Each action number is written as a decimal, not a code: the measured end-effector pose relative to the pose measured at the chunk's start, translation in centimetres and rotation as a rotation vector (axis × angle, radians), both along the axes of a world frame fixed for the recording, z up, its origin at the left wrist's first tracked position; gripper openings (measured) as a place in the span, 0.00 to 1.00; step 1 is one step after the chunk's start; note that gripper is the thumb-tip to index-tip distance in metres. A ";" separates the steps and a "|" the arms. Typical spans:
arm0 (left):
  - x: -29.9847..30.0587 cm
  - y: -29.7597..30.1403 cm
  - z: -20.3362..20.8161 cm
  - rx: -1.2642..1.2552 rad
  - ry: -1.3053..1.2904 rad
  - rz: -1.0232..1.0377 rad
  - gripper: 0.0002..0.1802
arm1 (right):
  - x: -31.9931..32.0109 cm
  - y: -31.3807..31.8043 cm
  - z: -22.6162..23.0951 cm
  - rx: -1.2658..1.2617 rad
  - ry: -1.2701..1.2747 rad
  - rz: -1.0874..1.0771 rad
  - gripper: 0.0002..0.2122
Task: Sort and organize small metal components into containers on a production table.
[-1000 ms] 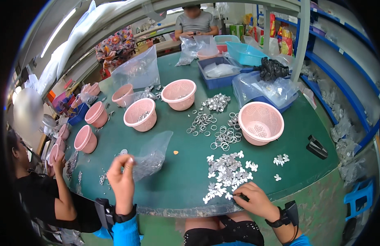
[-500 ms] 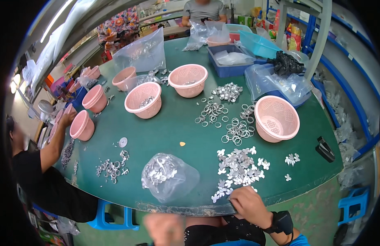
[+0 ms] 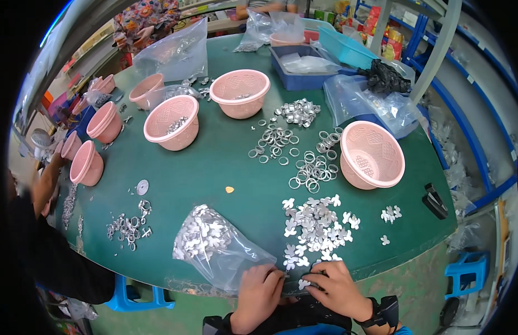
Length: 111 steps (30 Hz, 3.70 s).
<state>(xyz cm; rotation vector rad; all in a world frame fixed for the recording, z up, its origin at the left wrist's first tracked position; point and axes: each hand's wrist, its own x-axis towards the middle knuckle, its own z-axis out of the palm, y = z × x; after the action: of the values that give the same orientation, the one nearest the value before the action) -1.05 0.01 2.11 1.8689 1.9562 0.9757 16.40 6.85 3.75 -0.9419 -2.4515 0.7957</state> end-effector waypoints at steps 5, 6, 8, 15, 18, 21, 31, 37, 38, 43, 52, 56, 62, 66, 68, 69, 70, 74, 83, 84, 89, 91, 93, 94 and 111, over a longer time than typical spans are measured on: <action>0.3 -1.5 0.0 0.120 -0.133 -0.016 0.10 | 1.3 1.2 0.0 0.013 -0.014 -0.192 0.13; 0.6 -2.2 1.1 0.011 -0.472 0.000 0.07 | 1.2 1.4 0.4 -0.009 -0.052 -0.160 0.13; 1.0 -3.0 1.1 -0.109 -0.814 0.017 0.04 | 1.1 1.7 0.4 -0.013 -0.090 -0.113 0.13; 1.5 -4.0 0.9 -0.466 -1.601 -0.214 0.12 | 1.2 2.8 0.2 -0.015 -0.064 -0.074 0.16; 2.4 -3.5 1.9 -0.301 -0.776 -0.125 0.09 | 0.7 1.9 1.6 -0.041 -0.062 -0.100 0.16; 3.3 -1.5 2.0 -0.084 -0.174 0.026 0.13 | 0.6 1.9 0.9 0.018 -0.141 -0.097 0.16; 4.1 0.1 0.0 -0.085 -0.061 -0.040 0.11 | 3.9 3.5 1.2 -0.228 0.181 -0.419 0.06; 4.3 0.2 2.5 -0.010 -0.393 -0.129 0.06 | 9.3 9.2 -1.3 -0.047 0.141 -0.778 0.06; 4.1 -0.4 3.1 -0.113 -0.536 -0.122 0.06 | 9.0 9.1 -1.3 0.079 0.075 -0.721 0.06; 3.6 -3.2 1.3 -0.619 -1.719 -0.279 0.06 | 6.5 5.3 1.0 0.244 0.134 -0.551 0.06; 3.7 -3.7 0.9 -0.408 -1.722 -0.196 0.08 | 1.7 0.9 0.6 -0.015 -0.087 -0.069 0.11; 3.1 -4.0 0.7 -0.327 -1.693 -0.189 0.09 | 0.8 1.2 1.8 -0.003 -0.065 -0.069 0.10; 2.3 -4.1 0.8 -0.266 -1.687 -0.177 0.07 | 0.4 1.2 2.2 -0.029 -0.074 -0.064 0.10; 1.7 -4.4 0.2 -0.270 -1.731 -0.174 0.06 | -0.7 0.7 3.2 -0.159 -0.088 -0.183 0.09; 0.9 -4.9 0.7 -0.286 -1.708 -0.168 0.06 | -0.4 1.9 3.1 0.004 -0.111 -0.091 0.09; 0.5 -5.3 1.1 -0.310 -1.682 -0.155 0.06 | -0.3 2.6 3.2 0.159 -0.131 0.002 0.09; 0.0 -5.7 1.2 -0.306 -1.685 -0.154 0.06 | -0.5 3.0 3.2 0.184 -0.083 -0.025 0.08; -2.8 -8.1 -0.8 -0.014 -1.485 0.275 0.07 | -1.9 3.3 4.9 -0.067 0.085 -0.097 0.07; -13.2 -13.8 2.1 0.472 -1.367 1.025 0.08 | -7.6 11.3 3.2 0.491 0.049 -0.074 0.17; -13.4 -14.9 2.0 0.509 -1.327 1.055 0.09 | -9.1 12.3 2.6 0.376 -0.131 -0.166 0.18; -13.8 -13.7 0.6 0.497 -1.397 0.883 0.17 | -6.5 17.1 0.0 0.202 -0.436 -0.413 0.21; -14.1 -13.8 0.1 0.482 -1.430 0.882 0.20 | -6.4 17.4 -0.6 0.202 -0.518 -0.435 0.21; -14.9 -13.9 0.4 0.529 -1.512 0.775 0.28 | -6.3 17.2 -0.6 0.223 -0.499 -0.450 0.21; -15.4 -13.7 1.1 0.450 -1.459 0.758 0.30 | -6.2 17.3 -0.7 0.213 -0.486 -0.457 0.21; -17.4 -0.3 4.4 0.138 -1.630 0.620 0.06 | -1.2 8.3 5.1 0.163 0.057 -0.274 0.08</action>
<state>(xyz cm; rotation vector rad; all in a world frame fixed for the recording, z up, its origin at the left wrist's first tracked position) -18.45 -0.26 6.48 -0.0069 1.2254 1.8732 15.25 15.14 8.85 -1.1427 -2.2342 0.5142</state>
